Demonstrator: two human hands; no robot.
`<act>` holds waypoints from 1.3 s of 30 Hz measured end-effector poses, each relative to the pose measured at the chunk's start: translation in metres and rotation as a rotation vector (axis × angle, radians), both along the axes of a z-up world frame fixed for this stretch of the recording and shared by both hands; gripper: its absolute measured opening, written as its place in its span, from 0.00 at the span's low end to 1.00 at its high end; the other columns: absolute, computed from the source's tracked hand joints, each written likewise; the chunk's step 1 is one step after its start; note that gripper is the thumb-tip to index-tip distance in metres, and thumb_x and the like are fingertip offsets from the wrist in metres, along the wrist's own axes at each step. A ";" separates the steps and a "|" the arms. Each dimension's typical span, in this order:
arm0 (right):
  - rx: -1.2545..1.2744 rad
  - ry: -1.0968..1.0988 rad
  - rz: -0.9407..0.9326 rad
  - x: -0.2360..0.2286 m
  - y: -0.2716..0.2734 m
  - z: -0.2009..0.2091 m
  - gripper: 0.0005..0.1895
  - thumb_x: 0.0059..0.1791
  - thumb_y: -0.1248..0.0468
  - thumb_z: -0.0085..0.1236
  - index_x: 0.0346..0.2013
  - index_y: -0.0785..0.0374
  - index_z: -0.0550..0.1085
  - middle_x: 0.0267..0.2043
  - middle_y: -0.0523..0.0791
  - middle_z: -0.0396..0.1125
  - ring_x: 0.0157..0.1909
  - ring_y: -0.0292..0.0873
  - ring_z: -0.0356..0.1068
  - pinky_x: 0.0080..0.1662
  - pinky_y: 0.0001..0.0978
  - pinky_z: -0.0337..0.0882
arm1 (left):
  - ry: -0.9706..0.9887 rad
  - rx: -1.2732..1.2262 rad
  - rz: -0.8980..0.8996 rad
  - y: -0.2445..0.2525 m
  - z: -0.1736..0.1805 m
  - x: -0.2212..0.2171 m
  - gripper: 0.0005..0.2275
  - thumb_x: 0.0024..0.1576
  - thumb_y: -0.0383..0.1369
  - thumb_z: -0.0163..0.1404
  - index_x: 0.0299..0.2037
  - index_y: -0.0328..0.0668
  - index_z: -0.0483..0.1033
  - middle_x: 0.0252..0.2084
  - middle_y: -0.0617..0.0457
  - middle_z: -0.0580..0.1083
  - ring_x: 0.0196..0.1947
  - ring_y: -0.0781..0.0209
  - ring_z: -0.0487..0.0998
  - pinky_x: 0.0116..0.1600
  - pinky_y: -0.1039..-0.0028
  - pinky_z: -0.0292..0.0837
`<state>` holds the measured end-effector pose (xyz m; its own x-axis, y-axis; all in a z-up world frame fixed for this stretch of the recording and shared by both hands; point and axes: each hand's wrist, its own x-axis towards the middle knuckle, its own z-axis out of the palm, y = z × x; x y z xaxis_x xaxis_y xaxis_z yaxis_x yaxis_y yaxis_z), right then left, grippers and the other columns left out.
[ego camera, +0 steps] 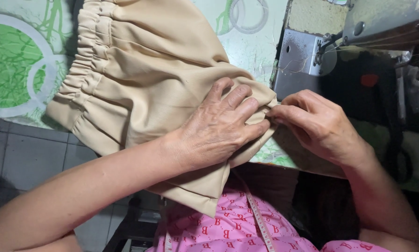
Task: Pinning the hem of a beige fabric garment at a sewing workstation.
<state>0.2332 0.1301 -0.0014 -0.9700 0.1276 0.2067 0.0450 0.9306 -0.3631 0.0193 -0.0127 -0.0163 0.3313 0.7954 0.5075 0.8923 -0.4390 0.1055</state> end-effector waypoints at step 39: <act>-0.197 0.052 -0.229 0.000 -0.005 -0.004 0.06 0.53 0.69 0.65 0.41 0.66 0.75 0.39 0.47 0.73 0.36 0.40 0.70 0.40 0.28 0.67 | -0.029 0.133 0.067 0.002 0.006 0.001 0.04 0.66 0.35 0.50 0.47 0.51 0.77 0.36 0.54 0.71 0.43 0.52 0.72 0.55 0.59 0.64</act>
<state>0.2329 0.1252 -0.0057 -0.9002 0.3843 0.2049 0.2221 0.8098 -0.5430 0.0205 -0.0111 -0.0103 0.2633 0.7400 0.6189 0.9174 -0.3905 0.0767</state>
